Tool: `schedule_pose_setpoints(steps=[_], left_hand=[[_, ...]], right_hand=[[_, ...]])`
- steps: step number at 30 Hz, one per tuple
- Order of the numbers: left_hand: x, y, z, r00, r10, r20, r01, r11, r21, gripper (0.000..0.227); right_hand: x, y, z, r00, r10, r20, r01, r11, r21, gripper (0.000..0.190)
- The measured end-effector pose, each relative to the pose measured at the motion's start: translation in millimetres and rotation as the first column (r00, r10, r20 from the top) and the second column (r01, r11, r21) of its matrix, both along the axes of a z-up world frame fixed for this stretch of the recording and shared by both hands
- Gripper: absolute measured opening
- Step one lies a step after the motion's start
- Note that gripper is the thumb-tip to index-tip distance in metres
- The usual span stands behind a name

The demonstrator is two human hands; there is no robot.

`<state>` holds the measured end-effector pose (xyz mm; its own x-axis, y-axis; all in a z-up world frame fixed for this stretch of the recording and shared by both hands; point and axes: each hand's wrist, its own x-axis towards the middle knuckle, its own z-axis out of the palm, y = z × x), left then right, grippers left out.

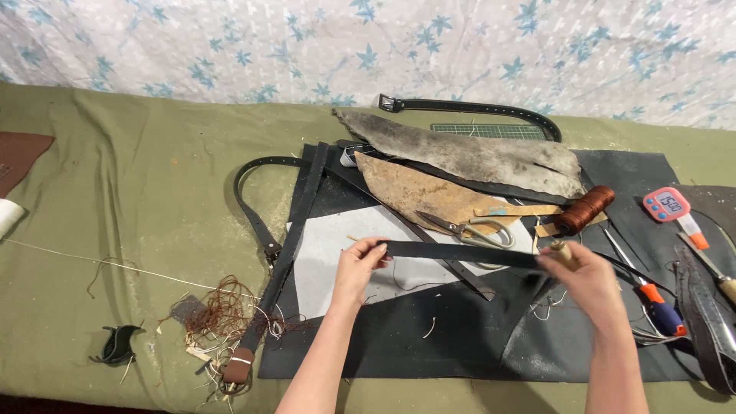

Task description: Fitting and testing a small leather loop onto a leather strap as part of a leatherworking project.

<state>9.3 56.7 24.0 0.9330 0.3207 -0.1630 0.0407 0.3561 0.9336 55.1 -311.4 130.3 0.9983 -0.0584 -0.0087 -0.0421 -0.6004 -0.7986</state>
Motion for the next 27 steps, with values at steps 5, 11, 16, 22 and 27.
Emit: schedule_pose_setpoints(steps=[5, 11, 16, 22, 27], left_hand=[[-7, -13, 13, 0.983, -0.101, -0.155, 0.102, 0.995, -0.005, 0.024], [16, -5, -50, 0.998, 0.038, -0.045, -0.028, 0.976, 0.215, 0.011], [5, -10, -22, 0.992, 0.126, 0.018, -0.125, 0.939, 0.321, 0.017], [2, -18, -10, 0.992, 0.117, 0.038, -0.122, 0.976, 0.182, 0.016], [-2, -25, -15, 0.993, -0.097, 0.069, 0.098, 0.995, -0.014, 0.004]], right_hand=[[25, -5, -37, 0.992, 0.037, 0.121, 0.034, 0.842, -0.539, 0.02], [59, -33, -147, 0.962, 0.016, 0.272, 0.174, 0.732, -0.659, 0.035], [55, -27, -157, 0.95, -0.053, 0.307, 0.198, 0.864, -0.463, 0.039], [63, -32, -174, 0.854, -0.054, 0.518, 0.245, 0.919, -0.308, 0.036], [61, -37, -173, 0.835, -0.059, 0.547, 0.196, 0.961, -0.196, 0.025]])
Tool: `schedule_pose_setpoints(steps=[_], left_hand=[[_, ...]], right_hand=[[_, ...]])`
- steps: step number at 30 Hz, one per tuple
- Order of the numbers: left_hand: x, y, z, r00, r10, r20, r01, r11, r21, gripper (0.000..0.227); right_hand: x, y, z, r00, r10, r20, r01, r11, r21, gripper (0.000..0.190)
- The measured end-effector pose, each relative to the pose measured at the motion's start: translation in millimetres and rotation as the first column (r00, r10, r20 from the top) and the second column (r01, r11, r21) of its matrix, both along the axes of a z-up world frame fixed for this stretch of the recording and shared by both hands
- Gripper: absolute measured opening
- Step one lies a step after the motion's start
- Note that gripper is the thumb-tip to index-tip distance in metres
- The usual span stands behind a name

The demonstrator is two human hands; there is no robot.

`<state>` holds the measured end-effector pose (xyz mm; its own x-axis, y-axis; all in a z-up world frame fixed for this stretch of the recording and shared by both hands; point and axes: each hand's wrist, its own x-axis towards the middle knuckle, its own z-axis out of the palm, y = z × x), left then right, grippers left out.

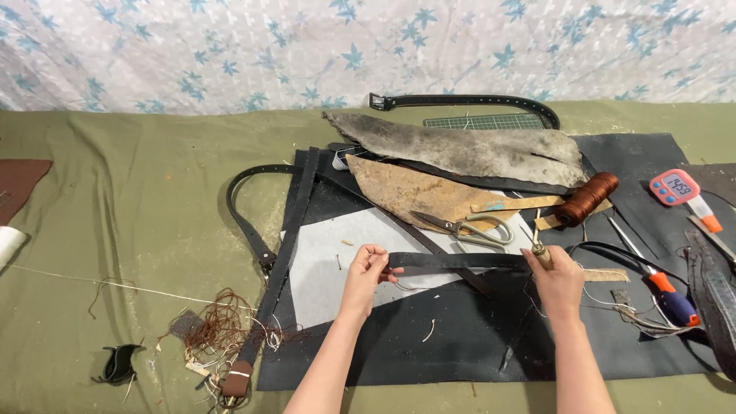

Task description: Fitting and testing a small leather loop onto a leather strap as part of a leatherworking project.

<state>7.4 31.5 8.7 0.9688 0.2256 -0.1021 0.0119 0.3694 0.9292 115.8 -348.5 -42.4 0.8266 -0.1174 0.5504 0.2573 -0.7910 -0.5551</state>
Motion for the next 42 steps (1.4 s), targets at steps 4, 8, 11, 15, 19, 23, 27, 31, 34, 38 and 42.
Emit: schedule_pose_setpoints(steps=[4, 8, 11, 15, 19, 23, 27, 31, 34, 38, 42], left_hand=[[2, 6, 2, 1.0, 0.017, -0.006, -0.015, 0.96, 0.281, 0.01], [2, 7, 6, 0.988, 0.037, -0.151, 0.045, 0.861, 0.507, 0.019], [3, 3, 20, 0.988, 0.048, -0.149, 0.046, 0.819, 0.572, 0.034], [15, 1, 4, 0.988, 0.064, -0.139, 0.046, 0.741, 0.67, 0.021], [23, 5, -22, 0.986, 0.033, -0.163, 0.065, 0.826, 0.559, 0.014], [25, 4, -27, 0.995, -0.016, -0.095, 0.041, 0.963, 0.266, 0.011], [15, -7, -3, 0.998, -0.057, -0.004, 0.057, 0.998, -0.033, 0.011], [20, -7, -21, 0.998, -0.067, 0.019, 0.067, 0.997, -0.025, 0.007], [18, -8, -18, 0.997, -0.064, 0.031, 0.062, 0.997, 0.052, 0.007], [20, -6, -25, 0.997, -0.05, 0.058, 0.046, 0.997, 0.057, 0.008], [22, -4, -32, 0.997, -0.029, 0.072, 0.025, 0.998, 0.056, 0.009]], right_hand=[[-20, 22, 42, 0.999, 0.017, 0.04, -0.018, 1.0, 0.015, 0.036], [-32, 42, 47, 0.989, 0.125, -0.077, -0.088, 0.924, 0.372, 0.019], [-44, 84, 64, 0.939, 0.298, -0.171, -0.199, 0.877, 0.438, 0.024], [-39, 131, 35, 0.722, 0.578, -0.38, -0.321, 0.767, 0.556, 0.034], [-46, 162, 49, 0.633, 0.656, -0.41, -0.45, 0.744, 0.494, 0.024], [-45, 168, 65, 0.494, 0.758, -0.426, -0.524, 0.65, 0.55, 0.043], [-53, 165, 88, 0.252, 0.885, -0.391, -0.441, 0.465, 0.768, 0.051], [-54, 166, 82, 0.2, 0.91, -0.363, -0.384, 0.414, 0.825, 0.045], [-52, 167, 74, 0.173, 0.922, -0.347, -0.393, 0.388, 0.834, 0.043], [-52, 166, 63, 0.109, 0.966, -0.234, -0.32, 0.257, 0.912, 0.041], [-54, 165, 59, 0.106, 0.972, -0.208, -0.284, 0.23, 0.931, 0.039]])
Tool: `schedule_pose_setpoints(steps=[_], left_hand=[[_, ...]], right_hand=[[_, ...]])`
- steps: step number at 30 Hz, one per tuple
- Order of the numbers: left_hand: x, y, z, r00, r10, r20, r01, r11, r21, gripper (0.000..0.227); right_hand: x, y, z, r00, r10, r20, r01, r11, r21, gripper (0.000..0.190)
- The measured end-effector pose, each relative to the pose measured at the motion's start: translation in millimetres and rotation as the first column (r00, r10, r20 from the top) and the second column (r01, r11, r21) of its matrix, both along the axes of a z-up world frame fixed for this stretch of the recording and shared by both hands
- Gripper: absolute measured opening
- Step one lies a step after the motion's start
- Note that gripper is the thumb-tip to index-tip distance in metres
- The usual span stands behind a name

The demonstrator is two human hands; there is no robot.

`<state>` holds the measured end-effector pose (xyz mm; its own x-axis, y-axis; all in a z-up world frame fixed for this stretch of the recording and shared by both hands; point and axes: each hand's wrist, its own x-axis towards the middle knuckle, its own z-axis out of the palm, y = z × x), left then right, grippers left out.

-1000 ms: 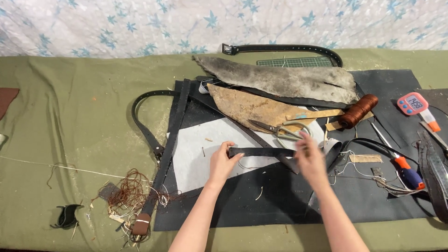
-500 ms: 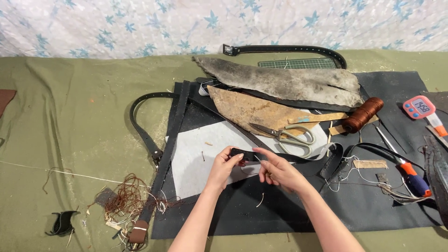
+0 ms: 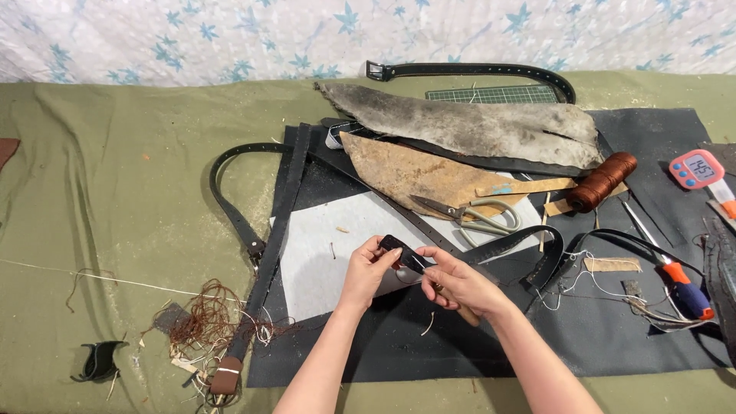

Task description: Fitting and testing a small leather loop onto a leather strap as part of a leatherworking project.

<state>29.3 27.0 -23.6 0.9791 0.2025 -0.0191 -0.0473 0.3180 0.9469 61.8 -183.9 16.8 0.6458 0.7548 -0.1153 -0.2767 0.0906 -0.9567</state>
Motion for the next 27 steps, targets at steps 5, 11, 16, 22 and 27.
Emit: schedule_pose_setpoints(steps=[5, 11, 16, 22, 27], left_hand=[[0, -1, 1, 1.0, 0.007, 0.007, -0.007, 1.0, 0.009, 0.01], [0, -2, -4, 1.0, 0.017, 0.01, -0.017, 1.0, 0.026, 0.01], [0, -2, -7, 1.0, 0.021, 0.012, -0.021, 0.999, 0.025, 0.01], [-3, -7, -4, 1.0, -0.018, -0.013, 0.018, 1.0, 0.009, 0.019], [-3, -7, -7, 1.0, 0.002, -0.031, -0.001, 1.0, 0.031, 0.022]], right_hand=[[0, -3, -6, 0.999, -0.021, -0.031, 0.021, 1.0, 0.008, 0.038], [-1, -2, -5, 0.999, -0.032, -0.042, 0.032, 0.999, 0.0, 0.037], [-2, -1, -6, 0.998, -0.047, -0.034, 0.046, 0.999, -0.013, 0.036], [-4, 0, -4, 0.997, -0.071, -0.039, 0.07, 0.997, -0.027, 0.037], [-3, 1, -7, 0.996, -0.078, -0.046, 0.077, 0.997, -0.016, 0.037]])
